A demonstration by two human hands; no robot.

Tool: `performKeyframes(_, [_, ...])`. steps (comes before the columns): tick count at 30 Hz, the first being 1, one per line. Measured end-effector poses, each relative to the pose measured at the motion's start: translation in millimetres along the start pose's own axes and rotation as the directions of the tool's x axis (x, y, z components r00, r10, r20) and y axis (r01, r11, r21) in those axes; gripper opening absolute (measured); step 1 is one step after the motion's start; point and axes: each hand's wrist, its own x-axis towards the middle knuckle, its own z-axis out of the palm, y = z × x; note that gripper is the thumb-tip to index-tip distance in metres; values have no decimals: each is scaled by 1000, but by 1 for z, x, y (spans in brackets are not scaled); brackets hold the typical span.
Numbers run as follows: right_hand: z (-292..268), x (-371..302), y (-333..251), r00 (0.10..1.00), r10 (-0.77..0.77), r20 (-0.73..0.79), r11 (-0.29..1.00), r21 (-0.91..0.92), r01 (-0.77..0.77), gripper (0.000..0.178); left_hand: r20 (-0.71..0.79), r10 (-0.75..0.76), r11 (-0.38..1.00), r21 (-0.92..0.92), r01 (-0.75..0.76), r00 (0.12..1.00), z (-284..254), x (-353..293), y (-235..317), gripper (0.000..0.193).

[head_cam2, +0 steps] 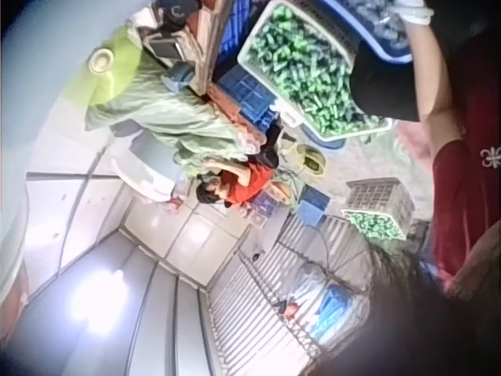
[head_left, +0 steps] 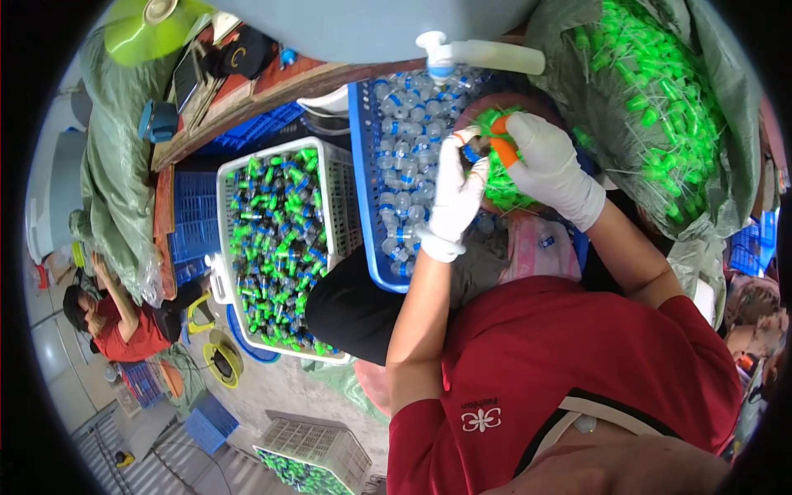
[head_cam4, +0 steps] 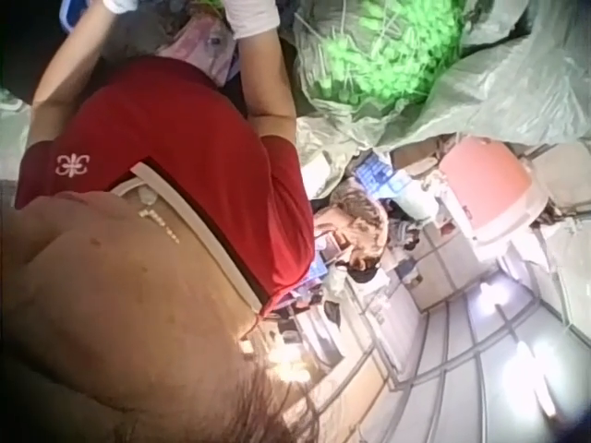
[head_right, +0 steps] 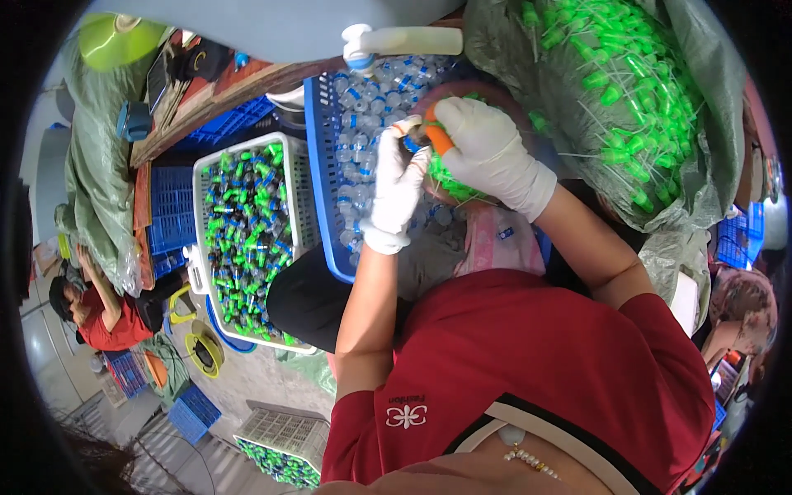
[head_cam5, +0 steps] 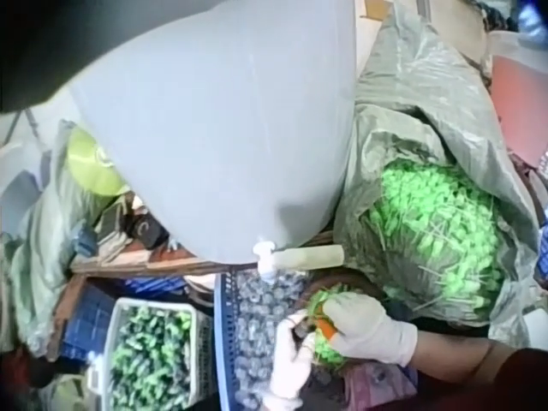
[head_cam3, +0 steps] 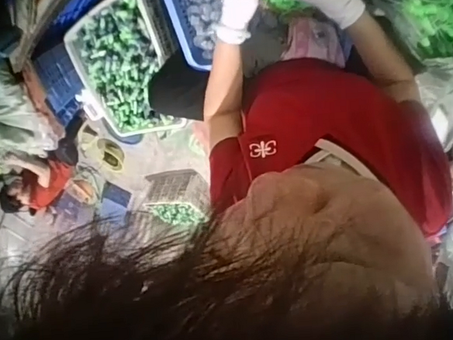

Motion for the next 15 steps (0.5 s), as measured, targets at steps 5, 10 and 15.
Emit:
performKeyframes(5, [28,-19,27,986,142,93,979,135,-153,30,152,-289,881,-344,325,945,12,-10,-39,35])
performKeyframes(10, [52,-43,47,990,139,22,951,274,-140,27,100,-129,989,-67,136,987,21,-16,-72,29])
performKeyframes(15, [61,-52,46,935,326,138,896,271,-352,31,77,11,985,169,-24,997,25,-16,-63,30])
